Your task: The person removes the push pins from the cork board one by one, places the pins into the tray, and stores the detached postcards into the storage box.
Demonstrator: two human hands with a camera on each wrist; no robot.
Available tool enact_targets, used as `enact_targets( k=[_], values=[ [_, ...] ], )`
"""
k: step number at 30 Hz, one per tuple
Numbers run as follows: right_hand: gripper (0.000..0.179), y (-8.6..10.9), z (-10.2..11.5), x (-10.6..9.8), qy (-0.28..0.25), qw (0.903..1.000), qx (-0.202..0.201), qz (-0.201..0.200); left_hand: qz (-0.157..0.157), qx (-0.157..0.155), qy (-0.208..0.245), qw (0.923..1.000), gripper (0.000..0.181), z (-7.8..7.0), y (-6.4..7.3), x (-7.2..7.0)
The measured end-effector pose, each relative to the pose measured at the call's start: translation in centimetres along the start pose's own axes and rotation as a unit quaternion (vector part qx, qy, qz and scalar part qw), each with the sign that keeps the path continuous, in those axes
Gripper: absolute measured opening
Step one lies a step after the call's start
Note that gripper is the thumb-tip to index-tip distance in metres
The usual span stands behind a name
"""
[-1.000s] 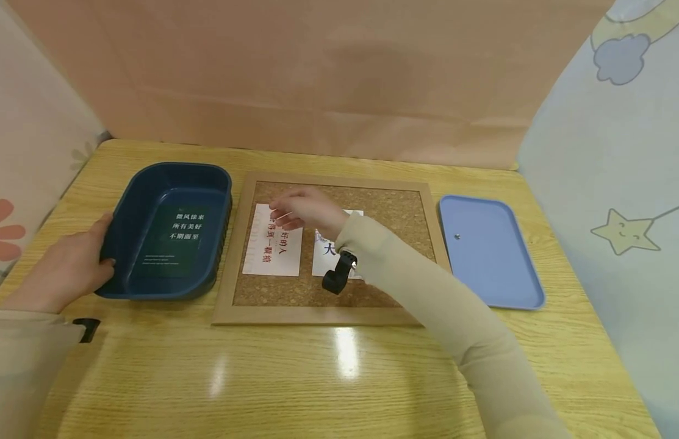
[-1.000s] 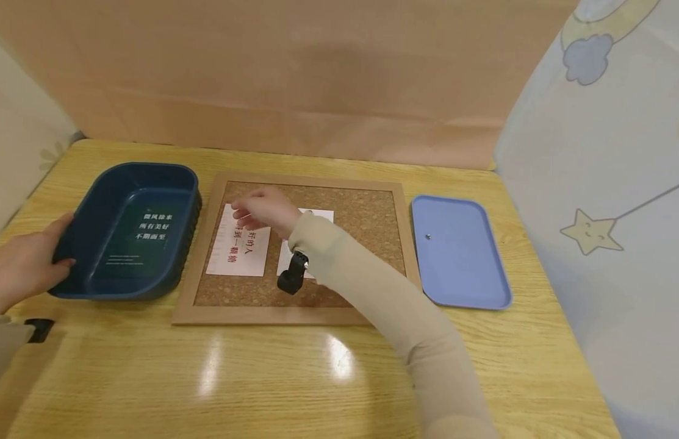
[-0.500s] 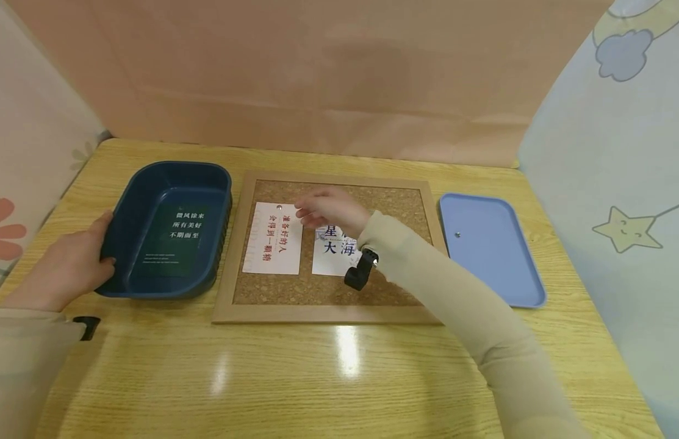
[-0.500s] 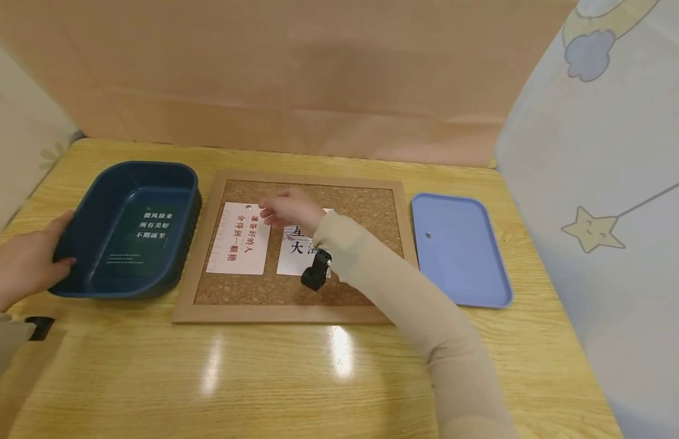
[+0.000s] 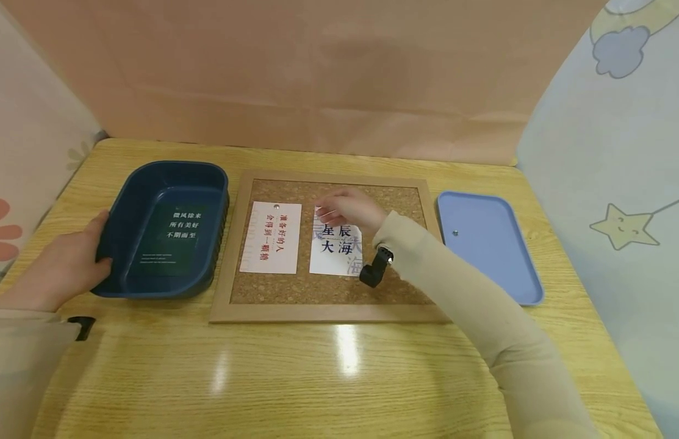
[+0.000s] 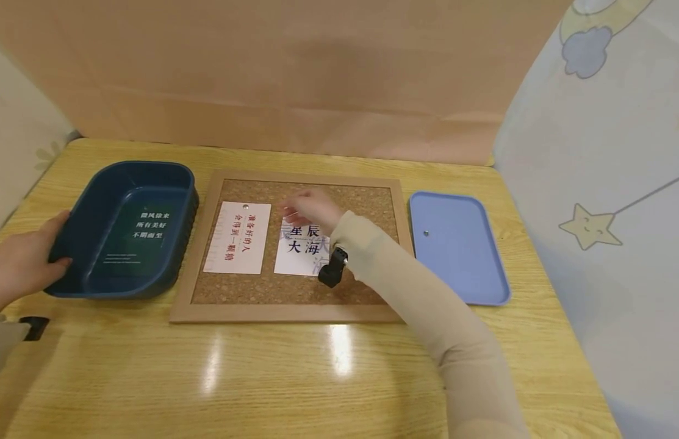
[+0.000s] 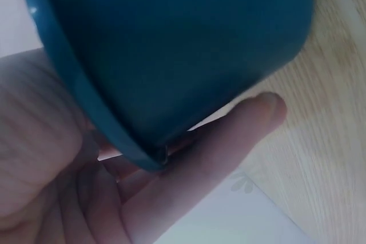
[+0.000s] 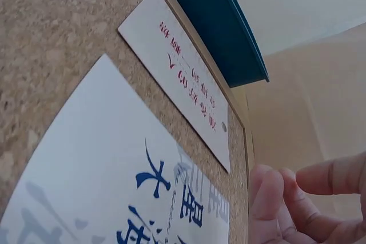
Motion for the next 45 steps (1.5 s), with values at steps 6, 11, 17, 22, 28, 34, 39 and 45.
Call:
enact_targets(
  k=[6, 11, 17, 22, 28, 34, 39, 45],
  values=[
    [0.033, -0.1, -0.2, -0.9, 0.004, 0.9999, 0.009, -0.008, -0.011, -0.005, -0.016, 0.9998, 0.087, 0.2, -0.2, 0.1],
    [0.034, -0.2, -0.3, -1.4, 0.001, 0.9998, 0.012, -0.013, -0.045, -0.029, -0.042, 0.9977, 0.077, -0.2, -0.1, 0.2],
    [0.034, -0.2, -0.5, -1.7, 0.014, 0.9998, 0.010, -0.013, -0.068, -0.051, -0.054, 0.9949, 0.067, -1.5, 0.5, -0.5],
    [0.035, -0.1, -0.5, -1.7, 0.010, 0.9998, 0.014, -0.013, -0.098, -0.051, -0.060, 0.9921, 0.060, -3.2, 0.9, -1.3],
    [0.034, 0.0, -0.6, -1.8, 0.006, 0.9997, 0.019, -0.017, -0.134, -0.031, -0.068, 0.9881, 0.057, -5.6, 1.2, -2.4],
    [0.034, 0.0, -0.7, -1.9, 0.000, 0.9995, 0.024, -0.019, -0.165, 0.025, -0.068, 0.9837, 0.058, -8.2, 1.4, -3.3],
    [0.034, -0.2, -0.8, -2.1, 0.007, 0.9994, 0.021, -0.025, -0.196, 0.059, -0.061, 0.9768, 0.053, -10.3, 1.6, -3.8],
    [0.034, -0.2, -1.0, -2.5, 0.010, 0.9992, 0.019, -0.032, -0.222, 0.100, -0.059, 0.9680, 0.050, -13.3, 1.1, -4.2]
  ],
)
Point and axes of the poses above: each hand's wrist, its own y-axis away from the middle knuckle, its own x-axis out of the palm, z = x × y, the point moved 2 cm from there along -y, towards the middle knuckle, and after that the axes turned 15 degrees about -y, right-handed, at the moved point
